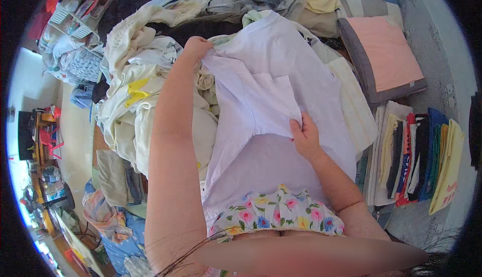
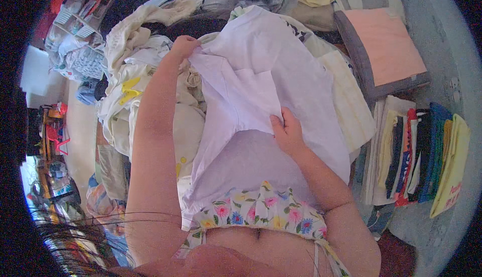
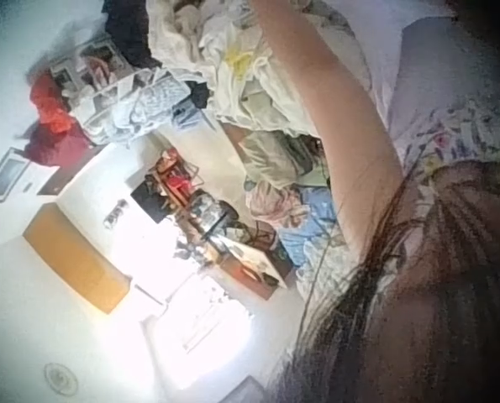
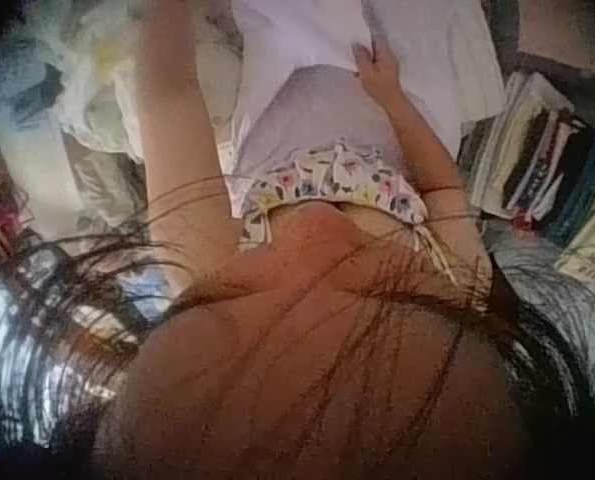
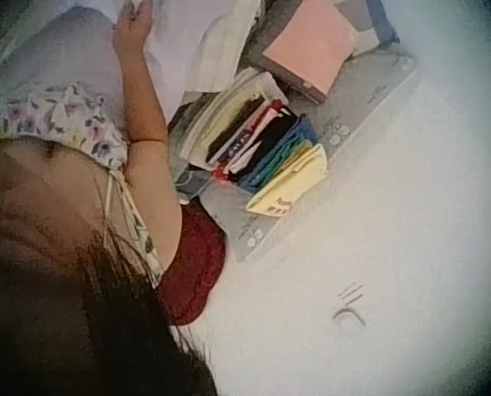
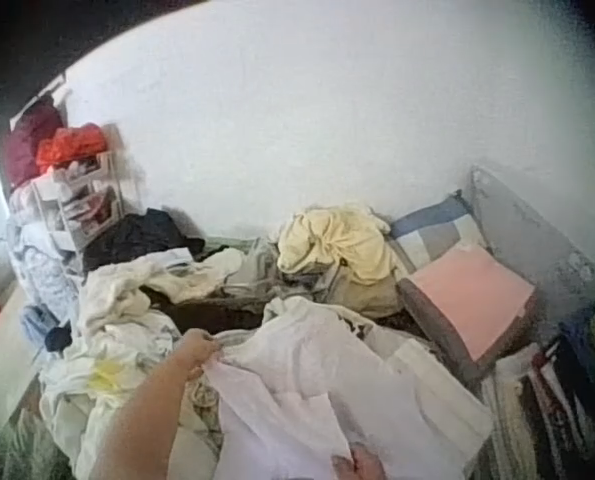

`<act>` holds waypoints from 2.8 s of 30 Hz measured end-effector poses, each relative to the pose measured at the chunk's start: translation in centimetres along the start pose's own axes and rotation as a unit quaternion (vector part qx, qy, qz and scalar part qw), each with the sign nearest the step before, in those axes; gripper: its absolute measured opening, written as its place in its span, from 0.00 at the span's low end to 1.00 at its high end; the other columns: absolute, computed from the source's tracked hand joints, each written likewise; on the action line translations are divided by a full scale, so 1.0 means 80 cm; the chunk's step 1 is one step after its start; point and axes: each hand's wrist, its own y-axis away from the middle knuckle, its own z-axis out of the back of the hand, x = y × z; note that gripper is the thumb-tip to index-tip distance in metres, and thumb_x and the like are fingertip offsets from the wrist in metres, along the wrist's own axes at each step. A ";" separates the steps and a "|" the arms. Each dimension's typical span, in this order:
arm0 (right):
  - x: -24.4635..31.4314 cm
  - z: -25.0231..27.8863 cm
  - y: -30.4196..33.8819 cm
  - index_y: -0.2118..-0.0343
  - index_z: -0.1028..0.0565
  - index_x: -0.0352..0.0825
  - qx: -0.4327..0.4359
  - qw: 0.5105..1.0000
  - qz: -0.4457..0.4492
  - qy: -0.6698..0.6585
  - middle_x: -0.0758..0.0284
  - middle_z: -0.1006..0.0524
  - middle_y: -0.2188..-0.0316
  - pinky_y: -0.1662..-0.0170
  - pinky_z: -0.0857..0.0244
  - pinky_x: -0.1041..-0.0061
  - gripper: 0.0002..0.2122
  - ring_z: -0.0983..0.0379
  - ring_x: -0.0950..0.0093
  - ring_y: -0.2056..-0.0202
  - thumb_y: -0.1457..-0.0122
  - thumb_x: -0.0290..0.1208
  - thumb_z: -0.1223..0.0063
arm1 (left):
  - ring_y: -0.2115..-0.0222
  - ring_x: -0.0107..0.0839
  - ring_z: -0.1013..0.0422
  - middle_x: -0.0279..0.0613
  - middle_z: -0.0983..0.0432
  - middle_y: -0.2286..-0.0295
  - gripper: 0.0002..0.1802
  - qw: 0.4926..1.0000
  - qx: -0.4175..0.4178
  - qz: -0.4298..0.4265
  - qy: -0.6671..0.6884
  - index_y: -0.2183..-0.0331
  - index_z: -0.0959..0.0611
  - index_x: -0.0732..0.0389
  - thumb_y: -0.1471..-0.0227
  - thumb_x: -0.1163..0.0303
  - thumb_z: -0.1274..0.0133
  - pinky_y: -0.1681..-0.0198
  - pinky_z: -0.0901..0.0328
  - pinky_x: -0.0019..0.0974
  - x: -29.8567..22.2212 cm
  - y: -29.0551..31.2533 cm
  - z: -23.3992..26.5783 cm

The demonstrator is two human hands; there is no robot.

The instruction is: Folding a purple t-shirt on a bed.

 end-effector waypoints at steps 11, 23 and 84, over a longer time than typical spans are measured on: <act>0.021 -0.003 -0.033 0.51 0.33 0.26 -0.014 0.983 -0.179 0.036 0.58 0.26 0.61 0.60 0.33 0.72 0.24 0.28 0.70 0.62 0.46 0.38 0.48 | 0.75 0.31 0.29 0.38 0.24 0.73 0.24 0.981 0.141 0.129 -0.034 0.68 0.18 0.65 0.61 0.53 0.39 0.71 0.35 0.37 -0.038 0.012 -0.029; -0.051 -0.027 -0.093 0.54 0.30 0.26 -0.046 0.998 -0.022 0.032 0.56 0.24 0.61 0.55 0.37 0.71 0.21 0.28 0.65 0.59 0.45 0.39 0.49 | 0.82 0.21 0.34 0.33 0.26 0.81 0.08 0.997 0.026 -0.051 0.060 0.73 0.16 0.61 0.60 0.69 0.42 0.80 0.39 0.29 -0.036 0.012 0.023; -0.012 -0.048 0.099 0.64 0.27 0.34 0.388 0.871 0.202 0.224 0.63 0.27 0.64 0.56 0.37 0.69 0.13 0.31 0.70 0.60 0.50 0.36 0.45 | 0.71 0.43 0.30 0.47 0.29 0.69 0.21 0.992 0.016 0.019 -0.126 0.66 0.25 0.63 0.61 0.61 0.40 0.68 0.35 0.40 0.085 0.574 -0.021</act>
